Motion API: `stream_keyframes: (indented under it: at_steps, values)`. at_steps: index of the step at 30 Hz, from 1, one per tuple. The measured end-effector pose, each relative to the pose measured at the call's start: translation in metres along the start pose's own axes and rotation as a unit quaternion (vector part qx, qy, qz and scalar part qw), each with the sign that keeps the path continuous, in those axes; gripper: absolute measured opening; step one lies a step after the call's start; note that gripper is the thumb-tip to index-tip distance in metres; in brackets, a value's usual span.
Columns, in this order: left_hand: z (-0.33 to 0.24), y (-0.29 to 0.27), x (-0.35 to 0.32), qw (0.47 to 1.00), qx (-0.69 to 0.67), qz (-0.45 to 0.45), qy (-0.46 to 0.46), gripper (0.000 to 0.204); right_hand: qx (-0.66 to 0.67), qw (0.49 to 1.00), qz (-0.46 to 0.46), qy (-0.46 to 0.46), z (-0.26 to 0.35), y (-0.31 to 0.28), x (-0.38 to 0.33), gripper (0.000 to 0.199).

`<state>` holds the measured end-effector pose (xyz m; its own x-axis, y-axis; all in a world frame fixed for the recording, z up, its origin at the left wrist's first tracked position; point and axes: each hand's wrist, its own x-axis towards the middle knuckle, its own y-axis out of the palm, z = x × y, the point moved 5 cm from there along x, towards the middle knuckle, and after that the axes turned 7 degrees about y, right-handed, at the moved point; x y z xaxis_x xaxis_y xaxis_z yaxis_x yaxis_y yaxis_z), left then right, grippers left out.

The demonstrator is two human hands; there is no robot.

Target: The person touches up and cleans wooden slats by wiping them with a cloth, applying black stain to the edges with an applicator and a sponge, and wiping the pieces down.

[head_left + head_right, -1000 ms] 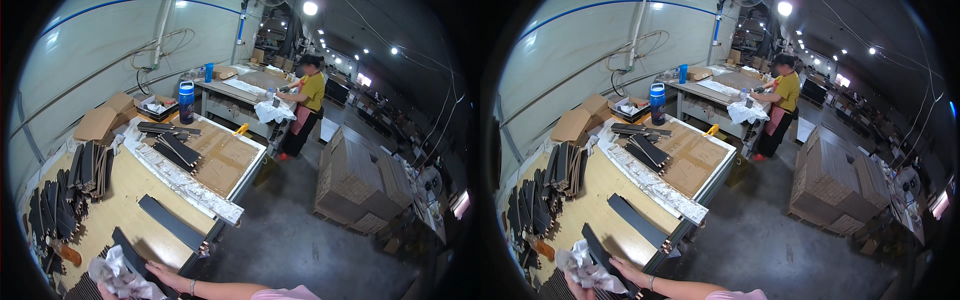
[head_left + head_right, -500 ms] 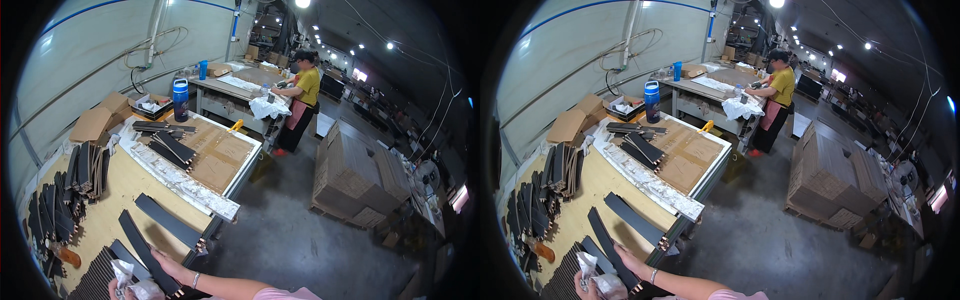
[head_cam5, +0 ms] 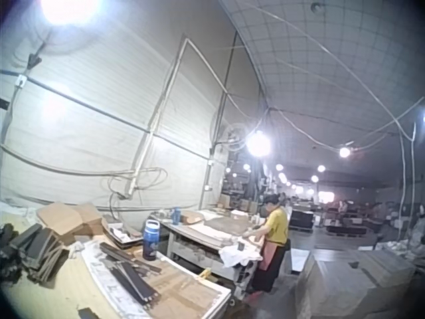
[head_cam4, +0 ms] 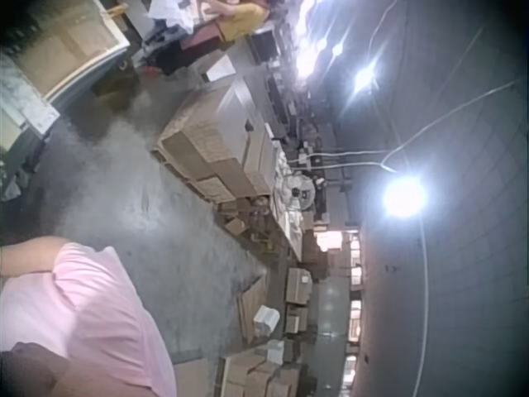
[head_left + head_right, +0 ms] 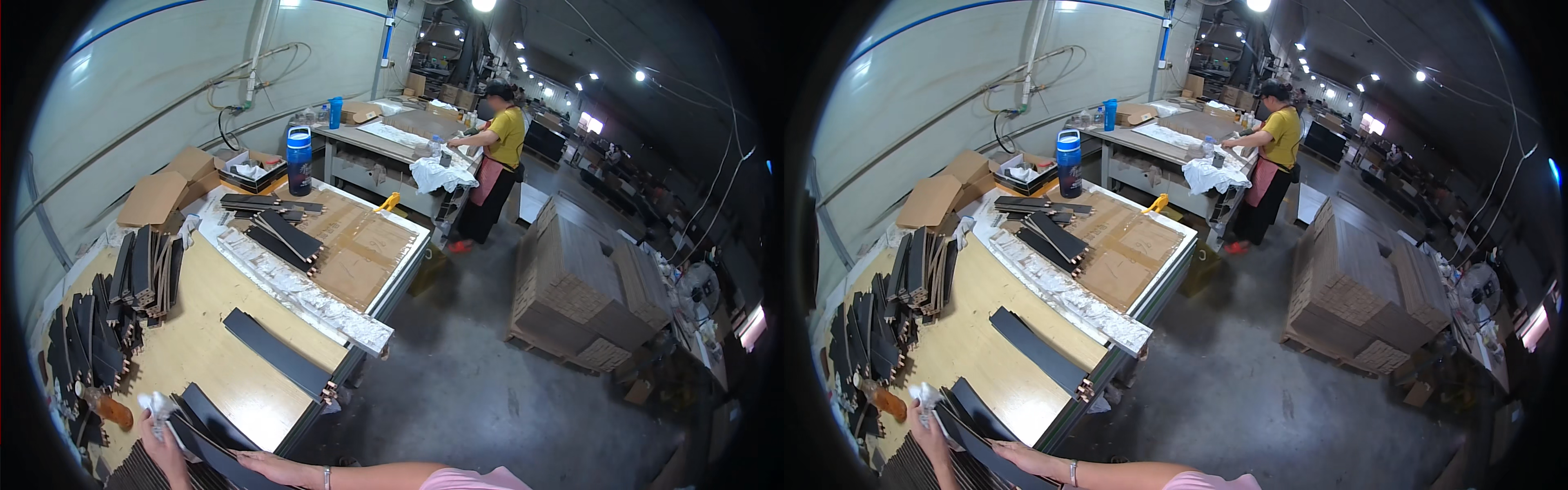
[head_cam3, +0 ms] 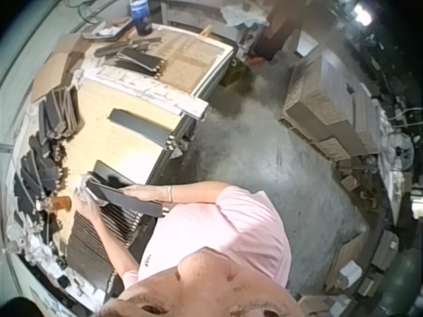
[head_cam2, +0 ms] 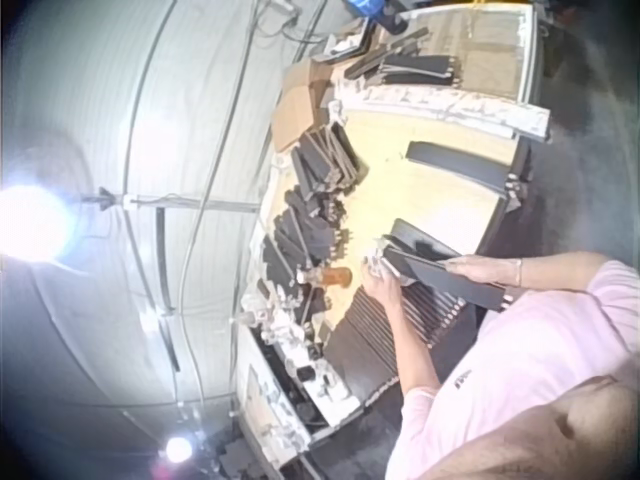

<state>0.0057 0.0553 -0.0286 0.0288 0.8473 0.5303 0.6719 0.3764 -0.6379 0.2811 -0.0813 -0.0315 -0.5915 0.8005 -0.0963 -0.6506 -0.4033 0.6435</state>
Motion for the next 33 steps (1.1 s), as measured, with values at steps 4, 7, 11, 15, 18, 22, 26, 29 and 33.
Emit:
stream_keyframes:
  at_steps: [4,7,11,15,18,22,26,29,33]
  values:
    - [-0.025,-0.019,-0.018,0.961,-0.237,-0.033,-0.136,0.034,0.022,0.995,-0.09,0.034,-0.041,-0.041,0.037,0.062]
    - [-0.249,-0.029,-0.027,0.97,-0.193,0.143,0.048,0.053,0.051,0.99,-0.126,0.039,-0.061,-0.084,0.048,0.057]
    - [-0.232,0.029,-0.063,0.957,-0.078,0.124,0.251,0.045,0.098,0.986,-0.077,-0.114,-0.131,-0.134,0.086,0.047]
    - [-0.111,0.026,-0.042,0.988,-0.073,0.038,0.133,0.042,-0.023,0.988,-0.087,0.127,-0.038,-0.034,0.037,0.054]
    - [-0.046,0.021,-0.014,0.996,-0.04,-0.006,0.079,0.041,-0.052,0.996,-0.068,0.001,-0.069,-0.053,0.051,0.057]
    - [-0.018,-0.007,0.002,0.987,-0.127,-0.094,-0.024,0.045,-0.007,0.999,-0.046,-0.003,-0.066,-0.06,0.05,0.059]
    - [-0.13,-0.02,-0.015,0.951,-0.286,-0.041,-0.114,0.041,-0.015,0.995,-0.09,0.038,-0.053,-0.065,0.049,0.059]
    - [-0.28,-0.016,-0.022,0.96,-0.188,0.114,0.171,0.033,0.029,0.996,-0.081,-0.016,-0.058,-0.101,0.057,0.044]
    - [-0.299,-0.008,-0.022,0.944,-0.172,0.083,0.269,0.034,0.061,0.996,-0.04,-0.048,-0.063,-0.112,0.061,0.033]
